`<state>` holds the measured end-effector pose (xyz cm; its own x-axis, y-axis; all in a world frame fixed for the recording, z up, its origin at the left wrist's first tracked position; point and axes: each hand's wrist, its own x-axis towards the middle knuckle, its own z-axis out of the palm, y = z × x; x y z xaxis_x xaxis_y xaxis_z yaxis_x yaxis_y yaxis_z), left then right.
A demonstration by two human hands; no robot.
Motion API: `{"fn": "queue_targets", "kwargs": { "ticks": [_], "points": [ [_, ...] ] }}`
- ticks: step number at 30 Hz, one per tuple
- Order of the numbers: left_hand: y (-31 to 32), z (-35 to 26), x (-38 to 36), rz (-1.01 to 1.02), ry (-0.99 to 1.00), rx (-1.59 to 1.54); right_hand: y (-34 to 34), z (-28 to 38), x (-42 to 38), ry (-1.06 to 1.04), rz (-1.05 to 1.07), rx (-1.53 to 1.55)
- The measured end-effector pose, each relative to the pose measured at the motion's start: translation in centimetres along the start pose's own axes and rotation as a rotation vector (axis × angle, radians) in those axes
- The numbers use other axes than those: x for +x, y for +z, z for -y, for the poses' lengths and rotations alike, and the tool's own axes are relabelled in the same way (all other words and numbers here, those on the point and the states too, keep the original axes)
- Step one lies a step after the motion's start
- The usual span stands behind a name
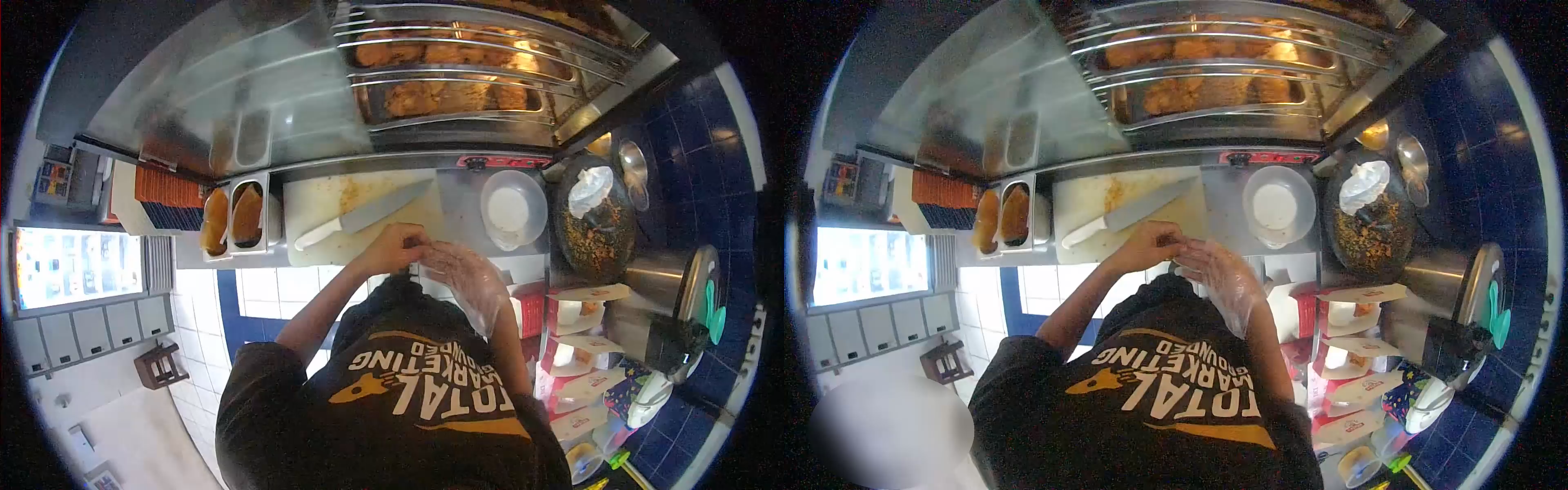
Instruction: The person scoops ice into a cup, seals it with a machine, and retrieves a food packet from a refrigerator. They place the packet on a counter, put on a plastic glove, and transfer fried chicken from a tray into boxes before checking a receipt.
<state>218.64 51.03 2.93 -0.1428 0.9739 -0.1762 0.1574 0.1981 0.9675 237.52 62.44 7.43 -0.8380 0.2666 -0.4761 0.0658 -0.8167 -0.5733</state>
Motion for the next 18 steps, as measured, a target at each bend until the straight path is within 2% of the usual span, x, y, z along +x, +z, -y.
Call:
{"fn": "queue_targets", "kwargs": {
  "ticks": [2,4,5,7,8,10,11,13,15,16,17,18],
  "points": [
    [-0.9,1.7,-1.2,-0.149,-0.071,-0.037,0.4,-1.3,1.5,0.079,0.075,0.061],
    [-2.4,1.4,-1.9,-0.270,-0.166,0.019,0.4,-1.9,2.5,0.128,0.036,-0.085],
    [-3.1,2.8,-1.9,-0.348,-0.145,-0.042,0.3,-2.1,2.9,0.144,0.019,-0.158],
    [-4.1,6.8,-2.0,-0.500,-0.107,-0.163,-1.1,-3.4,2.6,-0.014,0.135,-0.293],
    [-4.9,7.8,-2.4,-0.497,-0.118,-0.119,-1.3,-3.8,2.1,-0.092,0.190,-0.356],
    [-6.8,9.5,-3.2,-0.481,-0.132,-0.025,-1.8,-3.7,2.1,-0.046,0.160,-0.328],
    [-7.3,8.5,-4.2,-0.475,-0.114,0.183,-2.1,-3.7,2.0,-0.023,0.140,-0.309],
    [-8.6,4.7,-6.6,-0.447,-0.066,0.599,-2.9,-3.7,2.0,-0.158,0.142,-0.259],
    [-9.6,6.3,-8.5,-0.398,-0.144,0.967,-3.5,-3.8,2.3,-0.152,0.094,-0.165],
    [-10.2,6.9,-9.2,-0.369,-0.177,1.156,-3.5,-3.8,2.8,-0.083,0.050,-0.098],
    [-10.7,7.0,-9.3,-0.310,-0.253,1.140,-3.5,-4.0,3.2,-0.015,0.006,-0.027],
    [-11.4,7.2,-9.0,-0.252,-0.326,1.126,-3.7,-4.8,4.1,0.004,0.074,-0.016]
  ]
}}
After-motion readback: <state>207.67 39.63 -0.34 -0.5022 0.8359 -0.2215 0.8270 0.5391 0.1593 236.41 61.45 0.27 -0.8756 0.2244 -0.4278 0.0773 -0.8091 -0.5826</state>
